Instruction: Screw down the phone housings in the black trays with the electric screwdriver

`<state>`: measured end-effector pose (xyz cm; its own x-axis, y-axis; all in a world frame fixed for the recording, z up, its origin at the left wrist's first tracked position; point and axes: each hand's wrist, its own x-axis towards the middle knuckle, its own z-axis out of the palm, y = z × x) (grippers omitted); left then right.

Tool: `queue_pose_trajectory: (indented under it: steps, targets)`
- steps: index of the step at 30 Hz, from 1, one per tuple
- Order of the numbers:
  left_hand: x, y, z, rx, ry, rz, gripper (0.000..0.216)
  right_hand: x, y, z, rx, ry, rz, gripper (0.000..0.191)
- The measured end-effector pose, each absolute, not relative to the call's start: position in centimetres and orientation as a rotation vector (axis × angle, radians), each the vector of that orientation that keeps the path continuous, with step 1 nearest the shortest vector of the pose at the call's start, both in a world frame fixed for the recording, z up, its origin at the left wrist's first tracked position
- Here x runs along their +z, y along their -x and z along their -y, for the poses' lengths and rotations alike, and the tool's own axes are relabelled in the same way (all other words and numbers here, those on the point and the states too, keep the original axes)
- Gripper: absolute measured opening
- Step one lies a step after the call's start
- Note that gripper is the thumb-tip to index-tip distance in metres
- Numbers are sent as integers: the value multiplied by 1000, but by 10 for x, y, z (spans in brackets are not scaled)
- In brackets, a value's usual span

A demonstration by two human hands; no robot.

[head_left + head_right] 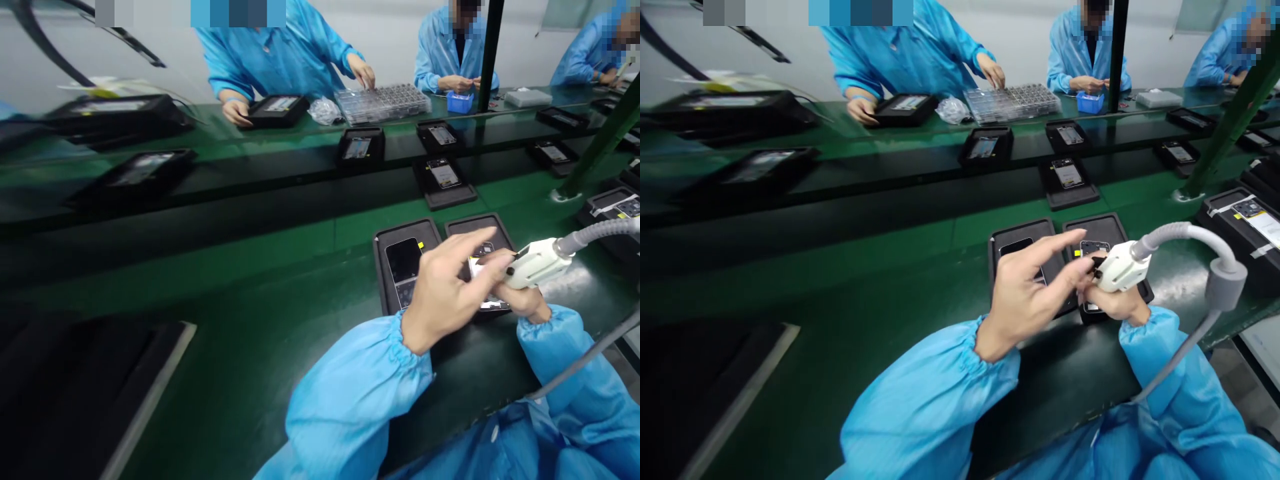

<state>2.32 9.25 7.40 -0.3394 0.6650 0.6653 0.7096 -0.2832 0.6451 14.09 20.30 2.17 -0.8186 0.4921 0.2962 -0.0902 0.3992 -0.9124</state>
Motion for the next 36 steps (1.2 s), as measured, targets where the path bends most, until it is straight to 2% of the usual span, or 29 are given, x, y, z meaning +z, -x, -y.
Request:
queue_pose_trajectory:
  steps: [4,8,10,12,16,19,23,26,28,30,32,36]
  targets:
    - [37,-3,-87,-1418,1806,2192,35,20,-154,-216,1647,245,1873,28]
    - [-2,-9,-78,-989,2247,2372,68,29,-161,-231,1555,258,1873,26]
    - [-16,-20,-80,-856,2328,2442,65,32,-165,-240,1487,268,1892,27]
    - [-26,-30,-85,-738,2332,2515,56,32,-174,-253,1314,366,1956,29]
    - [-31,-38,-100,-646,2242,2555,45,17,-211,-294,659,683,2337,32]
    - [-25,-21,-101,-763,2055,2635,42,-1,-242,-328,322,752,2665,25]
    - [-21,21,-83,-920,1307,2882,58,-16,-270,-362,-19,867,2970,46]
    - [-29,35,-71,-913,1049,2999,75,-16,-264,-364,-295,771,2982,52]
    - [-38,32,-71,-896,1002,3022,84,-11,-241,-344,-359,737,2890,53]
    - [-46,24,-76,-924,945,3015,86,-7,-206,-304,-227,760,2856,44]
    - [-51,19,-80,-1215,837,2956,81,-5,-168,-256,-11,852,2918,35]
    - [-52,32,-73,-2298,444,2489,66,-9,-120,-195,53,1071,3011,43]
